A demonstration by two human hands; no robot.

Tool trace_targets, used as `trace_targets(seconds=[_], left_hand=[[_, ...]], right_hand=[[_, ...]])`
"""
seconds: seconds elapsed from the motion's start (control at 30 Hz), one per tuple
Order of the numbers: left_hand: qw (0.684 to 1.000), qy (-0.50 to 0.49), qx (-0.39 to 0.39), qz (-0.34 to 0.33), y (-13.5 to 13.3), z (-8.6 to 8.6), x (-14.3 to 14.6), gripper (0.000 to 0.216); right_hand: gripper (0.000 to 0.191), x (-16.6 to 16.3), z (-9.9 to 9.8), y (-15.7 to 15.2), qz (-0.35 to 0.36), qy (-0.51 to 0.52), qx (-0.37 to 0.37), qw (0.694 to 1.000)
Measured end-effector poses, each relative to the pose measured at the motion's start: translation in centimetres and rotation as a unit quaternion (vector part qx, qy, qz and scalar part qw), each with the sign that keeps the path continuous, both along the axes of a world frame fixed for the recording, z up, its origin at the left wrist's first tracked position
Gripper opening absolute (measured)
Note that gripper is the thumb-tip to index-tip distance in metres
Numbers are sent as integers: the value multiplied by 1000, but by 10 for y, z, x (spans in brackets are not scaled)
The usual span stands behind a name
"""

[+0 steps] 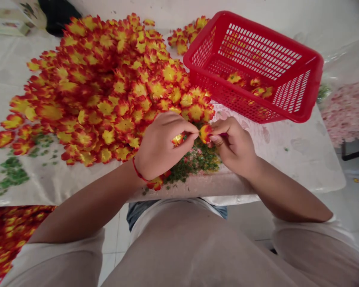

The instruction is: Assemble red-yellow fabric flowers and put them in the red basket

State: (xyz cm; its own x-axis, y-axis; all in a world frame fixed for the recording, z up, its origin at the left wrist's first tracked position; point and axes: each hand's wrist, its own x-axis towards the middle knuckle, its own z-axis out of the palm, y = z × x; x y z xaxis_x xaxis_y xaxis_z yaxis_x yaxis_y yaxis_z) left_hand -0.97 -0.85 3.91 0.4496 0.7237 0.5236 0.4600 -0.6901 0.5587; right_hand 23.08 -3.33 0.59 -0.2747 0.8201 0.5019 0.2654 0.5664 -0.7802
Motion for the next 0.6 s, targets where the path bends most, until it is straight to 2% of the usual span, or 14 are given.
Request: trace_targets(seconds=[0.13,0.33,0.5,0.6], left_hand=[[998,-15,-64,-6,-3,1,2,15],[995,-20,-96,-12,-3,-2,3,14],[997,-20,-71,-14,2,-1,3,14],[999,-9,-33,19,3,-1,1,11]], right_hand=[[13,3,1,2,-8,-39,12,999],[19,5,0,3,-20,-57,16,998],[23,1,-2,5,-27,-13,-15,999],[29,1,2,9,-50,15,-46,998]])
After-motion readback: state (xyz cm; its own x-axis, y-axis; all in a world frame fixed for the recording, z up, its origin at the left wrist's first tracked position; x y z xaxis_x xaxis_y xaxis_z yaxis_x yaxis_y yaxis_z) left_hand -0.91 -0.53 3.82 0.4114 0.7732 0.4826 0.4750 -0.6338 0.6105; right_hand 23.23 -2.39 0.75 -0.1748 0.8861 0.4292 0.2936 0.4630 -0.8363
